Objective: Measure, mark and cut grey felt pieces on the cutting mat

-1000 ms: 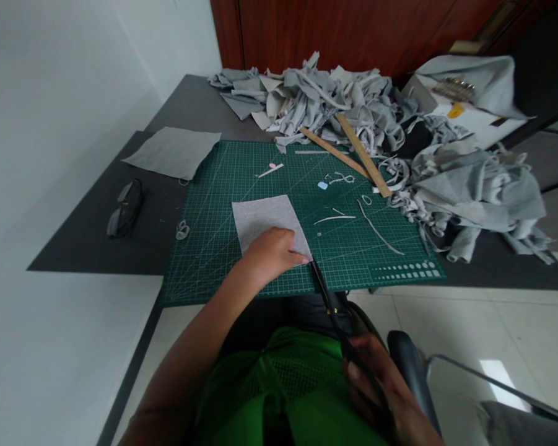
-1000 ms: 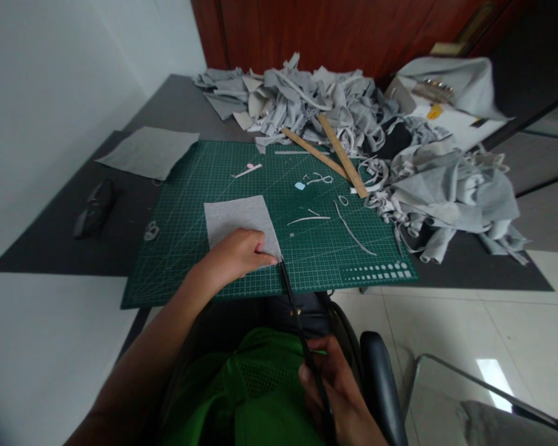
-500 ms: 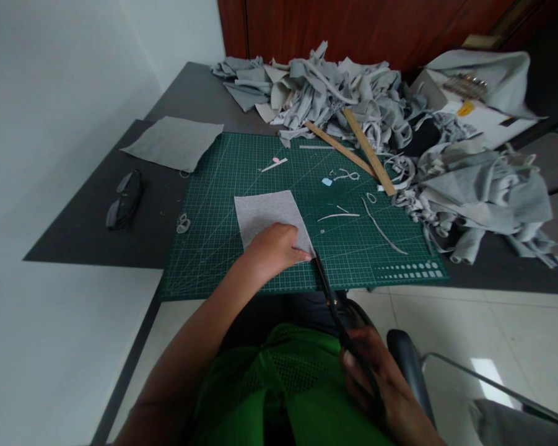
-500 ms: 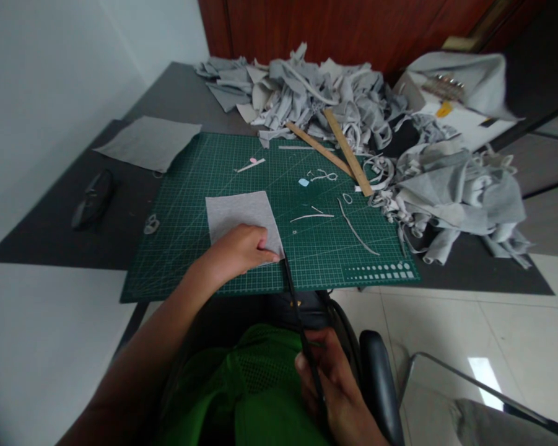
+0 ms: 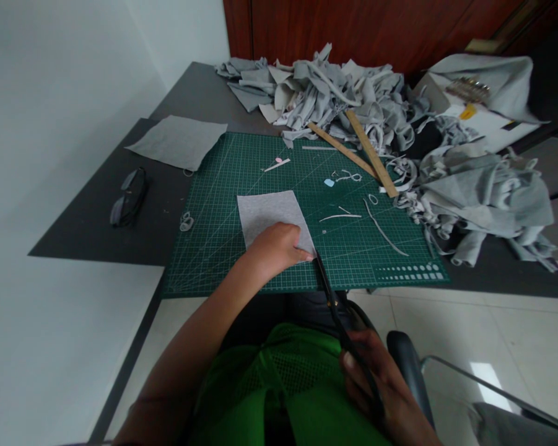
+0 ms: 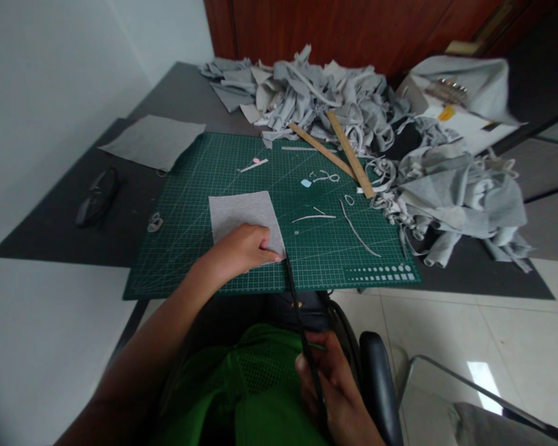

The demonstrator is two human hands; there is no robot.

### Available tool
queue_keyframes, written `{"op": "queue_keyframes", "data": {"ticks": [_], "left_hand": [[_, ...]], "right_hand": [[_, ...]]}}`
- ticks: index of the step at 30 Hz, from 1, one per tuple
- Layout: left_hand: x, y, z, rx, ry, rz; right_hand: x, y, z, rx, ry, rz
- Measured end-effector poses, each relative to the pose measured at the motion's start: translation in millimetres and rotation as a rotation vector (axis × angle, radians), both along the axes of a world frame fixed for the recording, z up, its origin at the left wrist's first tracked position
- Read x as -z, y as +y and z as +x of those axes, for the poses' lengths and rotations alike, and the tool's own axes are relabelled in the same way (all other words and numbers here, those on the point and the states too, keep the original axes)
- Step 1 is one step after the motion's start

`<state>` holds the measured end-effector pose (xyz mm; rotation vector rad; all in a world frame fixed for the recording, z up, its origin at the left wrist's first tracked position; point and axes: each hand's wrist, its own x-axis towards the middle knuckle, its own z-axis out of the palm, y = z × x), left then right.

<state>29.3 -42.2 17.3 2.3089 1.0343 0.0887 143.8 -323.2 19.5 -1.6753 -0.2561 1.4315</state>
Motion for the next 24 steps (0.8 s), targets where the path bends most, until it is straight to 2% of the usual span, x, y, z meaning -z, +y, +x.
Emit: {"op": "queue_keyframes", "data": {"ticks": [13, 20, 24], "left_hand": [[-2.3, 0, -1, -0.033, -0.015, -0.094], [-6.4, 0, -2, -0.051, -0.026, -0.166], [-6.7, -1, -2, -0.058, -0.015, -0.176]], "right_hand": [[-4.4, 1, 3, -0.008, 0.027, -0.001], [7.0, 0, 2, -0.028, -0.016, 0.037], [9.3, -1, 4, -0.015, 0.057, 0.026]]}}
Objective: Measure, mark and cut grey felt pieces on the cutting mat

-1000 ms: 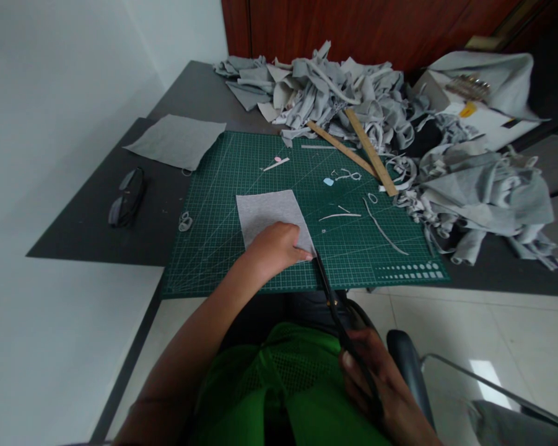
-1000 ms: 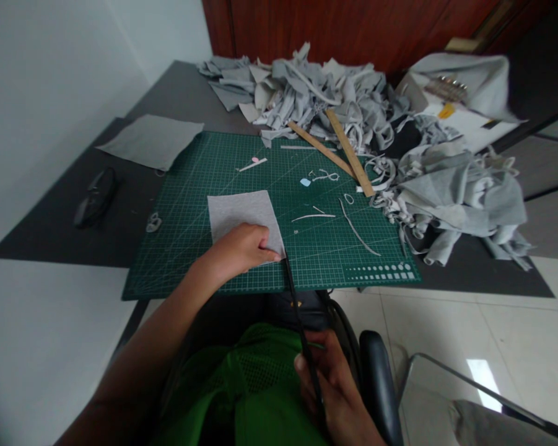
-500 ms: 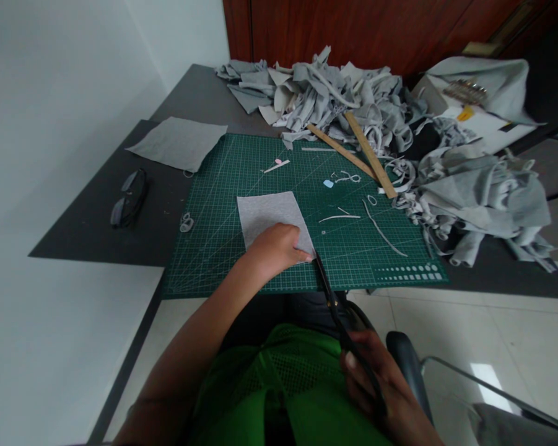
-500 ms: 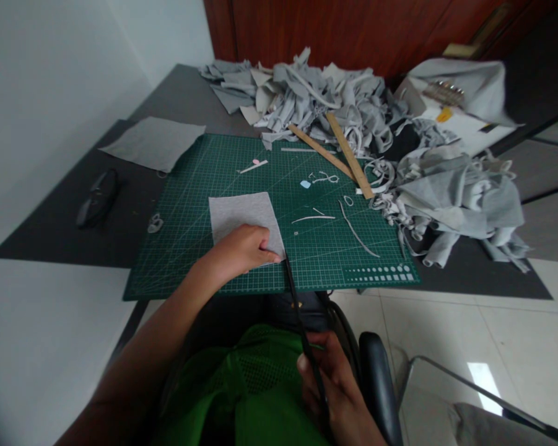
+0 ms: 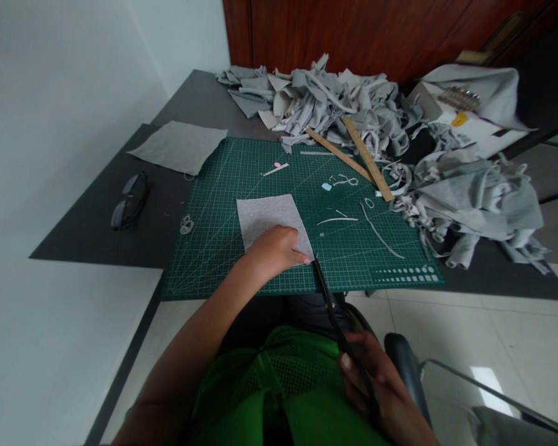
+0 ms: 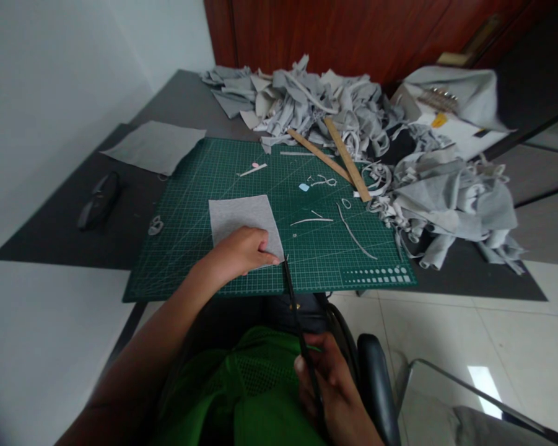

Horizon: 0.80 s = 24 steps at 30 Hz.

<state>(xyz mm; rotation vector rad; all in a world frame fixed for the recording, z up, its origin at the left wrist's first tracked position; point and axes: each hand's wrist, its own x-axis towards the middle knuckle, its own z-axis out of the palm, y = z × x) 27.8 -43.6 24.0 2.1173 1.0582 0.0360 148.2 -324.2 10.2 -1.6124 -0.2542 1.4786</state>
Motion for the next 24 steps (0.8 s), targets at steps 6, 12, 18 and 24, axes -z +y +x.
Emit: {"op": "queue_keyframes", "data": {"ticks": [6, 12, 18, 24], "left_hand": [[-5.6, 4, -10, 0.045, -0.059, -0.178], [-7.5, 32, -34, 0.115, -0.28, -0.213], [2.6, 54, -46, -0.259, -0.361, 0.404], [7.7, 56, -52, -0.296, -0.036, 0.644]], "right_hand": [[-10.7, 14, 25, 0.065, 0.057, 0.03], [-10.8, 50, 76, 0.174, -0.149, 0.191], [-5.6, 51, 83, -0.014, -0.218, 0.309], [-2.3, 63, 65, -0.311, -0.255, 0.269]]}}
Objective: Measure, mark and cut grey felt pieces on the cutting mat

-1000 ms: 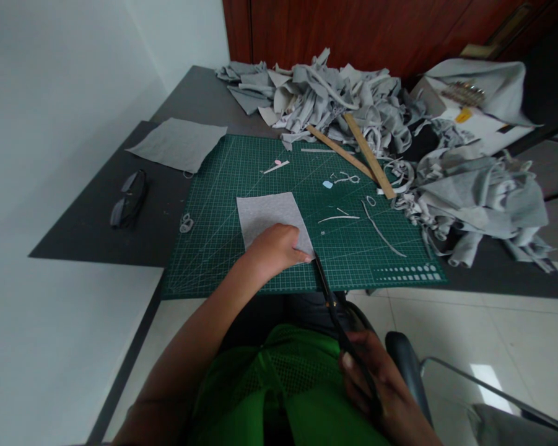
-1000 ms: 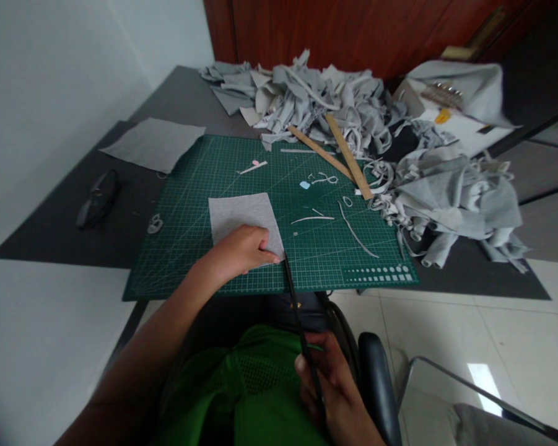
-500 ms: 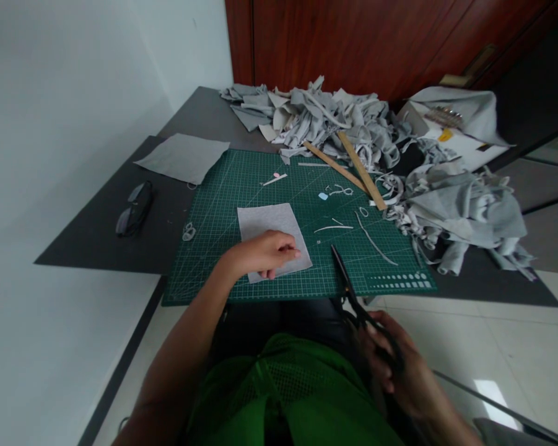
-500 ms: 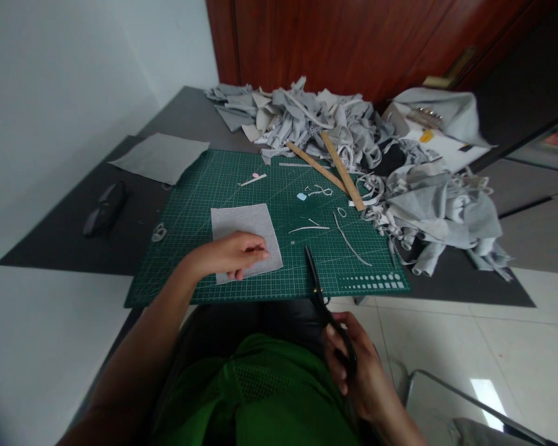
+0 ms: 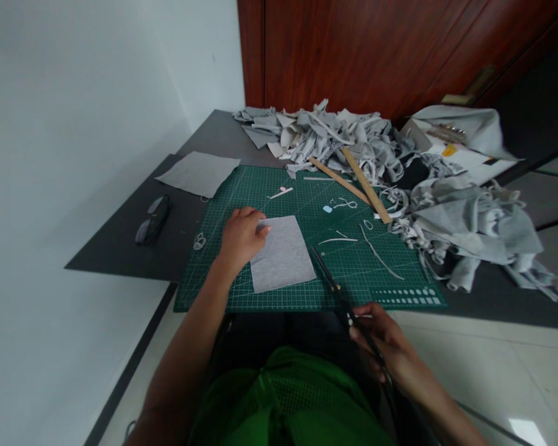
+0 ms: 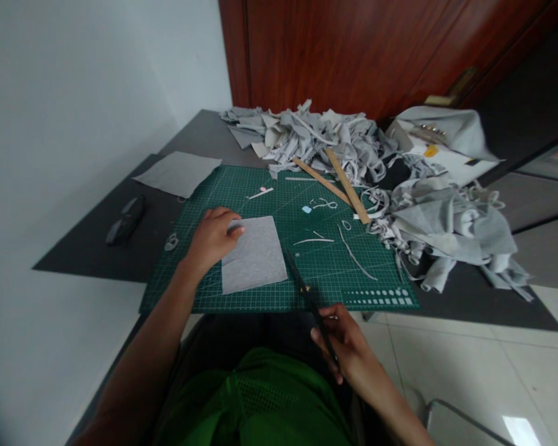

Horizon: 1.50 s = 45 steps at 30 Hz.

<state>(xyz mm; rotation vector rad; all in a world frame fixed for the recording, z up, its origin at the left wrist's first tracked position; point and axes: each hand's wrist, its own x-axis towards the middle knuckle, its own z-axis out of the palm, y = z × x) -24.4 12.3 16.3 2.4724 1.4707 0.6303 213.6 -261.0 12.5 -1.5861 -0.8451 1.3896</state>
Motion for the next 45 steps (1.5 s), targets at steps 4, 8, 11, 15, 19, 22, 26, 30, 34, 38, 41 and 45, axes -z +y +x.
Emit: {"op": "queue_keyframes", "data": {"ticks": [4, 8, 11, 15, 19, 22, 26, 30, 34, 38, 41, 45], "left_hand": [[2.2, -2, -1, 0.037, 0.103, -0.044], [1.5, -5, 2, 0.013, 0.109, -0.034], [0.6, -11, 8, 0.028, 0.092, 0.049], [2.8, -23, 20, 0.327, 0.14, 0.019], [7.1, -33, 32, 0.376, 0.266, -0.079], [9.2, -38, 36, 0.371, 0.292, -0.1], [11.4, -43, 38, 0.372, 0.29, -0.126], [13.2, -44, 39, 0.382, 0.297, -0.137], [13.7, -42, 41, 0.386, 0.31, -0.156], [14.1, -42, 41, 0.378, 0.306, -0.169], [14.2, -42, 41, 0.381, 0.292, -0.166], [13.3, -43, 41, 0.382, 0.295, -0.172]], "right_hand": [[-3.5, 12, -1, -0.025, 0.012, -0.077], [-4.5, 17, 8, 0.06, 0.052, -0.084], [-1.9, 18, 14, 0.166, 0.056, -0.047], [0.6, 4, 16, 0.251, 0.15, -0.015], [-0.3, -24, 5, 0.218, 0.261, -0.105], [-2.7, -44, -10, 0.206, 0.307, -0.153], [-5.1, -55, -27, 0.235, 0.309, -0.183], [-3.3, -52, -35, 0.248, 0.332, -0.186], [-1.1, -43, -35, 0.227, 0.315, -0.181], [-3.8, -36, -37, 0.197, 0.27, -0.179], [-8.0, -35, -40, 0.191, 0.236, -0.187], [-11.0, -37, -45, 0.227, 0.204, -0.225]]}}
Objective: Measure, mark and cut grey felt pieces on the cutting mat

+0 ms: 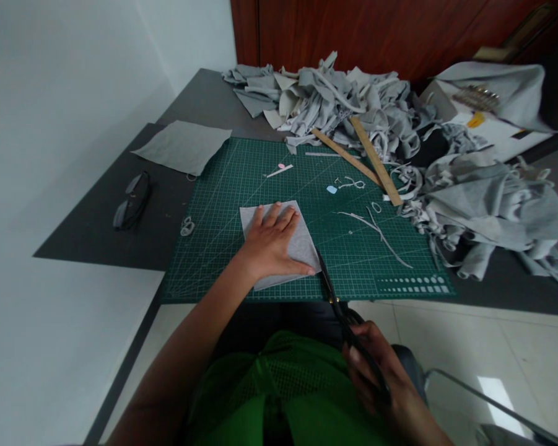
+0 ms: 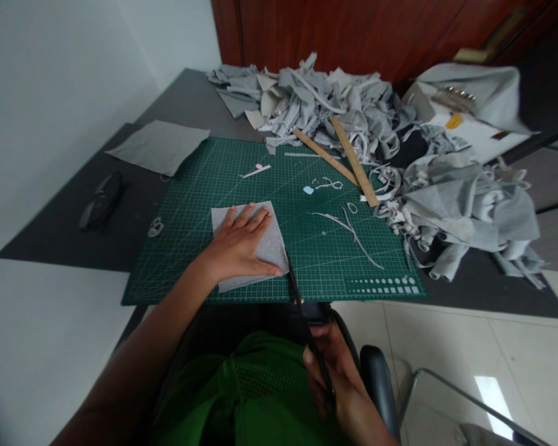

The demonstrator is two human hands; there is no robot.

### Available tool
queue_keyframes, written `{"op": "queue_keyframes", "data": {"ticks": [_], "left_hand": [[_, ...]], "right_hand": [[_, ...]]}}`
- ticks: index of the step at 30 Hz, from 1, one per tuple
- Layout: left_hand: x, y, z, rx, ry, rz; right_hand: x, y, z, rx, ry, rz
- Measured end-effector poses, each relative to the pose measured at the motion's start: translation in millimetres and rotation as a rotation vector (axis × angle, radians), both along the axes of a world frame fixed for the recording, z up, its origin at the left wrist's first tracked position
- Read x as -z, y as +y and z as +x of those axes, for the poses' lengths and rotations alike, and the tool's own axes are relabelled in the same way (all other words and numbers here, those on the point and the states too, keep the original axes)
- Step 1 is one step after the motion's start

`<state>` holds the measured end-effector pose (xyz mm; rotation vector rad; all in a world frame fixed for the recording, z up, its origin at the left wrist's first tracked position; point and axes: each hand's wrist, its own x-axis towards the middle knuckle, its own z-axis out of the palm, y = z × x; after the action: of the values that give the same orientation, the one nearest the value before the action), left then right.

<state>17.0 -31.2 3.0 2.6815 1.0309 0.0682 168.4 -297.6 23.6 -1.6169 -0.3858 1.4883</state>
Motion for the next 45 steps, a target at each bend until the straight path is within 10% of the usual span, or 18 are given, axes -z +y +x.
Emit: {"op": "queue_keyframes", "data": {"ticks": [45], "left_hand": [[-6.2, -2, -1, 0.001, 0.062, 0.007]], "right_hand": [[10.0, -7, -8, 0.028, -0.025, 0.018]]}}
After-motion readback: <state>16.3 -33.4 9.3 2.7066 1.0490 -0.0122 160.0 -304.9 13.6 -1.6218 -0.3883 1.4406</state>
